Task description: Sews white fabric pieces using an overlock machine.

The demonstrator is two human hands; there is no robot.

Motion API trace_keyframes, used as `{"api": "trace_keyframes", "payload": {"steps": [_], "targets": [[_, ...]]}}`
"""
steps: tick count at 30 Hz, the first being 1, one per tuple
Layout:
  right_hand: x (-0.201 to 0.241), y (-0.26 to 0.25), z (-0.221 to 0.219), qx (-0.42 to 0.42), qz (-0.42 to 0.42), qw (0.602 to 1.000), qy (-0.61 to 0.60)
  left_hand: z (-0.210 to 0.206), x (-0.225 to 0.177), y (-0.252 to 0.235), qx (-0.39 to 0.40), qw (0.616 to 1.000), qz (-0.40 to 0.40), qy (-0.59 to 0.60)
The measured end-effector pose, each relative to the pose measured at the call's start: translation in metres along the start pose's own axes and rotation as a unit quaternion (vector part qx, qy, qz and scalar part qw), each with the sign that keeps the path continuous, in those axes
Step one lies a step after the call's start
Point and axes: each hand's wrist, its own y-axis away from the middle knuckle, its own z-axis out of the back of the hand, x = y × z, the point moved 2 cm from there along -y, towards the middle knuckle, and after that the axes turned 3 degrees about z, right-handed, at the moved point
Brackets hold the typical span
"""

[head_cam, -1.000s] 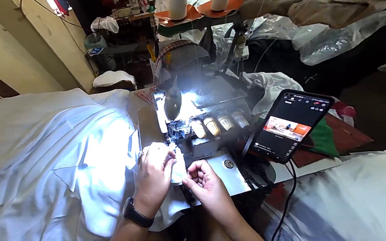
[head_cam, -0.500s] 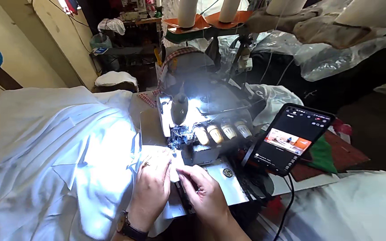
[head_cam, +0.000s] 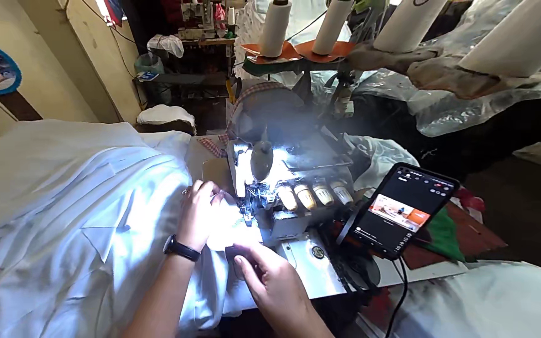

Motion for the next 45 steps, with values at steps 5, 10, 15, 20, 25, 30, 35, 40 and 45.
{"api": "trace_keyframes", "payload": {"steps": [5, 10, 15, 20, 25, 30, 35, 40, 45], "targets": [[-0.009, -0.011, 0.015, -0.024, -0.005, 0.998, -0.065, 0.022, 0.000, 0.043, -0.089, 0.995, 0.017, 0.047], [-0.013, -0.016, 0.012, 0.005, 0.062, 0.986, -0.156, 0.024, -0.041, 0.097, -0.084, 0.993, -0.022, 0.078], [-0.035, -0.011, 0.024, 0.008, 0.036, 0.998, -0.050, -0.002, -0.067, 0.113, 0.011, 0.992, -0.040, 0.120], [-0.035, -0.009, 0.036, -0.082, 0.068, 0.991, 0.087, -0.006, -0.063, 0.080, -0.091, 0.971, -0.049, 0.218], [-0.071, 0.017, 0.028, -0.055, 0.027, 0.996, 0.071, 0.014, -0.005, 0.071, 0.016, 0.995, -0.084, 0.047], [-0.109, 0.033, -0.003, -0.048, 0.008, 0.994, 0.101, 0.008, -0.009, 0.040, 0.141, 0.979, -0.103, -0.109], [-0.108, 0.034, -0.005, -0.059, 0.011, 0.992, 0.111, -0.009, -0.032, -0.017, 0.162, 0.963, -0.049, -0.210], [-0.111, 0.034, -0.002, -0.070, -0.005, 0.993, 0.091, -0.011, -0.038, -0.036, 0.157, 0.965, -0.043, -0.207], [-0.115, 0.036, -0.002, -0.070, -0.010, 0.995, 0.063, 0.001, -0.025, -0.015, 0.014, 0.991, -0.060, -0.116]]}}
